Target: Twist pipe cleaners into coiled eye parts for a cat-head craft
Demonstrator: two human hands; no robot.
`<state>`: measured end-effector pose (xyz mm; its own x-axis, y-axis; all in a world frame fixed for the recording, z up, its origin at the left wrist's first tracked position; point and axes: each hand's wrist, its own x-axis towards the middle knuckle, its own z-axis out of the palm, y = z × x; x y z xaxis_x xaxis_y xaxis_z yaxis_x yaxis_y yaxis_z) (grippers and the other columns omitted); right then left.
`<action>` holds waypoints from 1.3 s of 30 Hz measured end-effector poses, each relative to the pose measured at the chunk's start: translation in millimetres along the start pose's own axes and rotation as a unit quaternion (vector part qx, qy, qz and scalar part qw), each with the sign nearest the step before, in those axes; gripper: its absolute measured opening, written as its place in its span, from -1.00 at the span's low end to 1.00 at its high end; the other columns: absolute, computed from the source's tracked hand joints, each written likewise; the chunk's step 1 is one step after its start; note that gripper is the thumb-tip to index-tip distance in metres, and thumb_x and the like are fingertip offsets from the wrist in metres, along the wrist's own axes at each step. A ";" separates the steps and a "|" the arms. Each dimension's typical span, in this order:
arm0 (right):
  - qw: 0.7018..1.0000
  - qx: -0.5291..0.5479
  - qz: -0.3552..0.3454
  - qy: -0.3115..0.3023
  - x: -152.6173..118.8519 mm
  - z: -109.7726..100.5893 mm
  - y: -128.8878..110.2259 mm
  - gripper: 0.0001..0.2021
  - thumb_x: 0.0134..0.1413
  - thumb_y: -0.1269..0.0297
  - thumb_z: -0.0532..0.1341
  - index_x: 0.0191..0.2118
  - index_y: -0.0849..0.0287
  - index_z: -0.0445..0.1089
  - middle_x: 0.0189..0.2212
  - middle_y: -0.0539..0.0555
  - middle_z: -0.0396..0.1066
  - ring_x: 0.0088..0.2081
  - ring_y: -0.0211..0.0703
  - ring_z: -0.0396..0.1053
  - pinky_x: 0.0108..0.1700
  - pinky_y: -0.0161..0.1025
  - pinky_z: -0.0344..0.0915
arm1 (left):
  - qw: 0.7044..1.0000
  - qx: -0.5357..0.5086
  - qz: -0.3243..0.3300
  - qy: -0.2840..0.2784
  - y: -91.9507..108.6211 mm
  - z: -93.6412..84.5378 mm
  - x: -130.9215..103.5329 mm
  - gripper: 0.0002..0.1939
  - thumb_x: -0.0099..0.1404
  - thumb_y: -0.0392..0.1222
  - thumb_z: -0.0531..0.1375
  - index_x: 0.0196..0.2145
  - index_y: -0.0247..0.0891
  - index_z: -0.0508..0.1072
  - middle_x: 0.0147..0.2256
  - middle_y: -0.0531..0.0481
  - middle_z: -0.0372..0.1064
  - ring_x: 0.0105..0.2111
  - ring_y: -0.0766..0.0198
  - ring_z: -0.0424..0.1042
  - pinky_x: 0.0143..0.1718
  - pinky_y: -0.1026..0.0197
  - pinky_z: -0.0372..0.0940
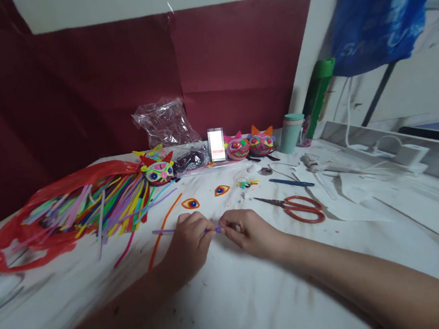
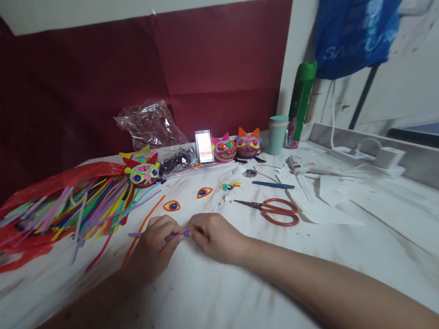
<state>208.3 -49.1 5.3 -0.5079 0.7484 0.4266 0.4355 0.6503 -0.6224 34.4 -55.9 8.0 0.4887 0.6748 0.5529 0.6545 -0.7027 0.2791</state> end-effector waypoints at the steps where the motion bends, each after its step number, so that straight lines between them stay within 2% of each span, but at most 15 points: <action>1: 1.000 -0.009 -0.014 -0.009 -0.1 -1.0 0.3 -0.87 0.00 0.48 0.06 -0.47 0.24 0.32 -0.58 -0.03 0.25 -0.53 -0.34 0.16 -0.47 -0.41 0.08 | 1.000 0.003 0.007 -0.004 1.0 0.0 -0.4 -0.85 0.18 -0.37 0.04 -0.52 -0.26 0.29 -0.51 0.03 0.31 -0.40 0.24 0.29 -0.32 0.17 0.15; 5: 0.999 -0.006 -0.040 -0.036 0.2 -1.2 4.0 -0.87 -0.02 0.50 0.07 -0.44 0.25 0.34 -0.53 0.00 0.29 -0.49 -0.32 0.19 -0.42 -0.39 0.11 | 1.000 -0.021 -0.009 -0.017 2.2 0.5 -1.1 -0.86 0.11 -0.42 0.07 -0.55 -0.26 0.28 -0.52 0.05 0.27 -0.41 0.26 0.28 -0.34 0.21 0.16; 8: 0.994 0.099 0.036 -0.024 2.7 3.0 6.8 -0.88 0.02 0.37 0.10 -0.45 0.25 0.34 -0.58 -0.02 0.25 -0.52 -0.31 0.17 -0.46 -0.38 0.10 | 0.997 -0.061 -0.044 0.004 1.1 -0.3 0.2 -0.86 0.08 -0.42 0.08 -0.58 -0.26 0.27 -0.54 0.06 0.24 -0.44 0.28 0.26 -0.38 0.23 0.16; 12: 0.944 0.309 0.112 0.008 5.7 10.4 4.4 -0.75 -0.05 0.12 0.20 -0.41 0.25 0.32 -0.57 -0.03 0.26 -0.51 -0.31 0.21 -0.43 -0.34 0.16 | 0.987 -0.111 -0.098 0.059 1.4 -1.7 1.7 -0.86 0.11 -0.36 0.08 -0.58 -0.25 0.27 -0.54 0.07 0.22 -0.48 0.32 0.25 -0.44 0.27 0.16; 16: 0.922 0.360 0.138 0.045 2.1 18.4 -1.5 -0.68 -0.12 0.04 0.23 -0.42 0.24 0.32 -0.57 -0.04 0.29 -0.51 -0.30 0.24 -0.40 -0.32 0.19 | 0.983 -0.115 -0.112 0.083 4.7 0.8 0.5 -0.86 0.11 -0.35 0.08 -0.58 -0.25 0.28 -0.55 0.07 0.22 -0.49 0.32 0.25 -0.44 0.27 0.17; 18: 0.928 0.338 0.140 0.066 -0.1 20.7 -2.4 -0.70 -0.08 0.04 0.21 -0.43 0.23 0.31 -0.60 -0.06 0.28 -0.53 -0.31 0.23 -0.42 -0.33 0.19 | 0.986 -0.101 -0.105 0.084 6.7 2.4 -0.5 -0.86 0.10 -0.36 0.08 -0.58 -0.24 0.28 -0.55 0.07 0.22 -0.49 0.31 0.24 -0.43 0.26 0.17; 22: 0.963 0.239 0.099 0.078 -0.4 16.0 -0.2 -0.75 0.05 0.13 0.13 -0.44 0.24 0.33 -0.58 -0.01 0.31 -0.50 -0.27 0.27 -0.41 -0.32 0.23 | 0.989 -0.095 -0.084 0.076 6.9 -0.7 0.6 -0.87 0.11 -0.35 0.09 -0.56 -0.24 0.29 -0.54 0.07 0.23 -0.47 0.31 0.25 -0.42 0.26 0.19; 25: 0.990 0.126 0.039 0.043 -1.9 9.9 -2.4 -0.73 0.15 0.22 0.01 -0.24 0.28 0.38 -0.33 0.15 0.43 -0.26 -0.16 0.37 -0.17 -0.22 0.27 | 0.984 -0.110 -0.082 0.112 -1.6 -10.1 5.9 -0.89 0.13 -0.34 0.09 -0.53 -0.24 0.32 -0.50 0.06 0.25 -0.44 0.31 0.28 -0.38 0.27 0.21; 27: 0.996 0.051 -0.048 -0.054 -7.2 10.5 -9.1 -0.65 0.17 0.26 -0.02 -0.02 0.32 0.29 -0.02 0.26 0.31 0.04 -0.11 0.22 0.07 -0.19 0.14 | 0.975 -0.105 -0.102 0.168 -11.1 -17.0 10.3 -0.91 0.13 -0.32 0.10 -0.52 -0.25 0.33 -0.48 0.05 0.27 -0.42 0.31 0.30 -0.38 0.28 0.22; 29: 0.970 0.003 -0.135 -0.202 -15.1 15.0 -18.2 -0.53 0.16 0.22 0.00 0.14 0.35 0.12 0.17 0.27 0.04 0.21 -0.13 -0.08 0.20 -0.23 -0.08 | 0.966 -0.089 -0.130 0.207 -20.7 -22.2 13.6 -0.92 0.11 -0.31 0.11 -0.52 -0.25 0.34 -0.47 0.05 0.27 -0.42 0.31 0.31 -0.38 0.29 0.23; 30: 0.952 -0.012 -0.154 -0.265 -18.8 17.6 -22.2 -0.46 0.15 0.16 0.01 0.18 0.37 0.04 0.21 0.27 -0.05 0.24 -0.13 -0.17 0.23 -0.24 -0.16 | 0.963 -0.082 -0.142 0.215 -24.7 -23.7 14.6 -0.92 0.11 -0.30 0.11 -0.53 -0.25 0.34 -0.47 0.06 0.27 -0.42 0.31 0.31 -0.39 0.29 0.23; 32: 0.930 -0.043 -0.142 -0.337 -22.7 20.0 -26.5 -0.35 0.12 0.04 0.01 0.21 0.41 -0.04 0.22 0.31 -0.12 0.25 -0.10 -0.23 0.24 -0.23 -0.22 | 0.960 -0.077 -0.157 0.219 -30.0 -24.9 15.4 -0.92 0.10 -0.30 0.11 -0.53 -0.25 0.34 -0.47 0.06 0.28 -0.41 0.31 0.32 -0.38 0.29 0.24; 34: 0.926 -0.106 -0.080 -0.353 -19.9 16.2 -24.0 -0.28 0.10 -0.05 -0.01 0.19 0.48 0.00 0.19 0.39 -0.10 0.24 0.01 -0.20 0.23 -0.16 -0.15 | 0.959 -0.075 -0.160 0.223 -31.9 -24.5 14.8 -0.92 0.10 -0.30 0.11 -0.53 -0.25 0.33 -0.47 0.07 0.28 -0.40 0.31 0.32 -0.36 0.29 0.25; 37: 0.917 -0.248 0.061 -0.307 -9.0 4.8 -15.1 -0.26 0.07 -0.08 -0.01 0.12 0.58 0.13 0.12 0.52 0.02 0.18 0.25 -0.06 0.14 0.05 0.02 | 0.958 -0.066 -0.157 0.230 -32.2 -24.0 13.1 -0.91 0.11 -0.31 0.11 -0.53 -0.24 0.32 -0.48 0.08 0.28 -0.40 0.31 0.32 -0.34 0.29 0.24; 39: 0.920 -0.288 0.084 -0.252 -5.3 2.6 -14.5 -0.29 0.10 -0.06 -0.02 0.12 0.56 0.12 0.13 0.52 0.01 0.17 0.28 -0.05 0.14 0.10 -0.01 | 0.959 -0.061 -0.153 0.231 -33.4 -24.6 12.2 -0.91 0.11 -0.30 0.11 -0.53 -0.24 0.32 -0.48 0.08 0.27 -0.41 0.31 0.32 -0.35 0.29 0.24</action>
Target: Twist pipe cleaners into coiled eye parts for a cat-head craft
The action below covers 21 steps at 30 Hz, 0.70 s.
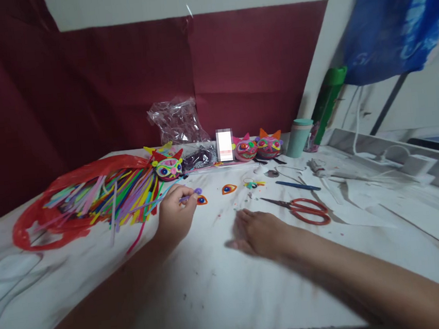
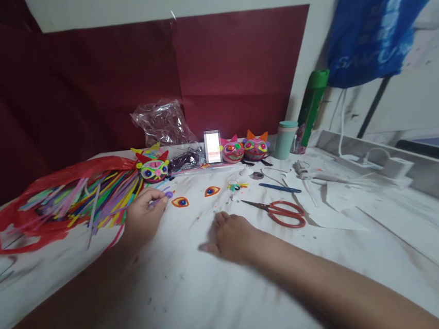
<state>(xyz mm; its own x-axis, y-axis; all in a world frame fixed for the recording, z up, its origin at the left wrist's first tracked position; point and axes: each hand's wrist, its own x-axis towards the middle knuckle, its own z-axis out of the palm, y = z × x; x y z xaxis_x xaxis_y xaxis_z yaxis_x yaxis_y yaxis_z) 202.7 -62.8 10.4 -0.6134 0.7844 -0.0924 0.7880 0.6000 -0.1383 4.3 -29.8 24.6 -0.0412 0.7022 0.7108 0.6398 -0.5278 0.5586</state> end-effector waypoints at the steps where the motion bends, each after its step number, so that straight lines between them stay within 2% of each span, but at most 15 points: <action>1: 0.999 0.010 -0.029 0.020 -0.3 0.6 -3.4 -0.30 0.11 -0.05 -0.04 0.15 0.52 0.08 0.16 0.47 -0.04 0.20 0.23 -0.10 0.17 0.06 -0.04 | 1.000 0.001 0.004 0.000 -1.2 -0.6 0.3 -0.91 0.12 -0.30 0.11 -0.53 -0.24 0.32 -0.48 0.08 0.27 -0.40 0.31 0.32 -0.35 0.29 0.24; 3: 0.986 0.063 -0.154 0.028 -2.6 6.2 -16.4 -0.31 0.12 -0.04 -0.04 0.22 0.41 -0.06 0.22 0.33 -0.19 0.24 0.05 -0.24 0.22 -0.10 -0.13 | 1.000 0.002 0.010 0.001 -4.3 -1.6 1.4 -0.92 0.12 -0.29 0.11 -0.52 -0.24 0.32 -0.48 0.08 0.28 -0.40 0.31 0.32 -0.34 0.29 0.23; 4: 0.973 0.091 -0.213 0.013 -3.7 10.3 -23.3 -0.28 0.10 -0.06 -0.02 0.24 0.37 -0.12 0.24 0.28 -0.26 0.25 -0.02 -0.29 0.24 -0.16 -0.17 | 1.000 0.002 0.011 0.001 -5.9 -2.0 2.1 -0.92 0.12 -0.29 0.11 -0.52 -0.24 0.32 -0.47 0.08 0.28 -0.40 0.30 0.32 -0.34 0.28 0.23; 6: 0.954 0.122 -0.271 -0.027 -3.9 18.2 -30.5 -0.24 0.07 -0.10 0.00 0.24 0.35 -0.16 0.24 0.26 -0.29 0.25 -0.06 -0.30 0.25 -0.18 -0.24 | 1.000 0.001 0.013 0.003 -8.2 -2.6 3.4 -0.93 0.12 -0.30 0.11 -0.51 -0.24 0.33 -0.46 0.07 0.29 -0.39 0.30 0.32 -0.33 0.28 0.23; 7: 0.955 0.125 -0.268 -0.039 -2.9 20.8 -29.0 -0.23 0.07 -0.11 -0.01 0.24 0.37 -0.15 0.24 0.28 -0.27 0.25 -0.04 -0.29 0.25 -0.17 -0.25 | 1.000 0.000 0.014 0.004 -8.6 -2.8 3.9 -0.93 0.12 -0.30 0.11 -0.51 -0.24 0.33 -0.45 0.06 0.29 -0.38 0.30 0.32 -0.33 0.28 0.23; 9: 0.973 0.107 -0.202 -0.039 0.5 22.5 -16.7 -0.24 0.10 -0.11 -0.07 0.23 0.45 -0.11 0.23 0.33 -0.21 0.25 0.01 -0.28 0.25 -0.11 -0.23 | 1.000 -0.003 0.015 0.010 -8.3 -3.2 4.4 -0.93 0.12 -0.30 0.11 -0.51 -0.24 0.33 -0.45 0.06 0.30 -0.38 0.30 0.33 -0.33 0.28 0.23; 11: 0.994 0.068 -0.090 -0.001 3.5 20.5 -2.0 -0.24 0.12 -0.11 -0.13 0.21 0.50 -0.07 0.21 0.38 -0.18 0.25 0.09 -0.28 0.23 -0.02 -0.22 | 1.000 -0.008 0.019 0.013 -7.3 -3.3 4.1 -0.92 0.12 -0.31 0.11 -0.52 -0.25 0.33 -0.46 0.06 0.29 -0.39 0.30 0.32 -0.34 0.28 0.23; 13: 0.998 0.043 -0.036 0.038 5.3 18.3 0.8 -0.22 0.11 -0.13 -0.13 0.21 0.51 -0.09 0.22 0.39 -0.22 0.25 0.13 -0.32 0.23 0.03 -0.24 | 0.999 -0.013 0.028 0.012 -6.9 -2.6 3.0 -0.91 0.12 -0.32 0.10 -0.52 -0.25 0.33 -0.46 0.07 0.29 -0.40 0.31 0.32 -0.34 0.29 0.23; 15: 0.994 0.049 -0.080 0.049 8.0 19.2 -13.8 -0.19 0.08 -0.16 -0.11 0.23 0.46 -0.16 0.24 0.35 -0.31 0.25 0.10 -0.38 0.24 0.00 -0.27 | 0.999 -0.015 0.040 0.010 -7.6 -1.4 1.6 -0.91 0.13 -0.34 0.10 -0.51 -0.25 0.33 -0.46 0.07 0.29 -0.40 0.32 0.32 -0.33 0.30 0.23; 18: 0.978 0.083 -0.189 0.017 19.0 24.7 -46.2 -0.16 0.05 -0.20 -0.11 0.25 0.43 -0.21 0.25 0.32 -0.36 0.26 0.02 -0.42 0.25 -0.07 -0.28 | 0.998 -0.009 0.055 0.010 -9.9 -0.1 0.2 -0.91 0.13 -0.35 0.10 -0.51 -0.25 0.32 -0.46 0.07 0.29 -0.39 0.31 0.33 -0.32 0.29 0.24; 20: 0.977 0.088 -0.195 -0.008 28.6 27.3 -51.0 -0.16 0.06 -0.20 -0.13 0.24 0.45 -0.17 0.24 0.35 -0.29 0.26 0.03 -0.36 0.24 -0.06 -0.26 | 0.998 -0.004 0.058 0.012 -11.1 -1.0 0.8 -0.90 0.13 -0.35 0.09 -0.51 -0.24 0.32 -0.46 0.06 0.28 -0.38 0.30 0.32 -0.32 0.28 0.23; 21: 0.980 0.082 -0.181 -0.006 32.1 27.6 -45.0 -0.17 0.07 -0.20 -0.15 0.23 0.46 -0.14 0.23 0.36 -0.25 0.25 0.04 -0.32 0.24 -0.05 -0.25 | 0.998 -0.001 0.058 0.015 -11.5 -2.0 1.6 -0.90 0.13 -0.35 0.09 -0.51 -0.24 0.32 -0.46 0.06 0.28 -0.38 0.30 0.32 -0.32 0.27 0.23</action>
<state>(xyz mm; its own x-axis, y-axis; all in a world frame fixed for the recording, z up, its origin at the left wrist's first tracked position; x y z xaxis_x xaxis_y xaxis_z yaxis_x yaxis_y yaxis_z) 146.1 -69.0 -13.6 -0.8529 0.5216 -0.0197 0.4996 0.8049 -0.3203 -4.6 -23.6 20.2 0.0110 0.6213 0.7835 0.6400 -0.6064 0.4719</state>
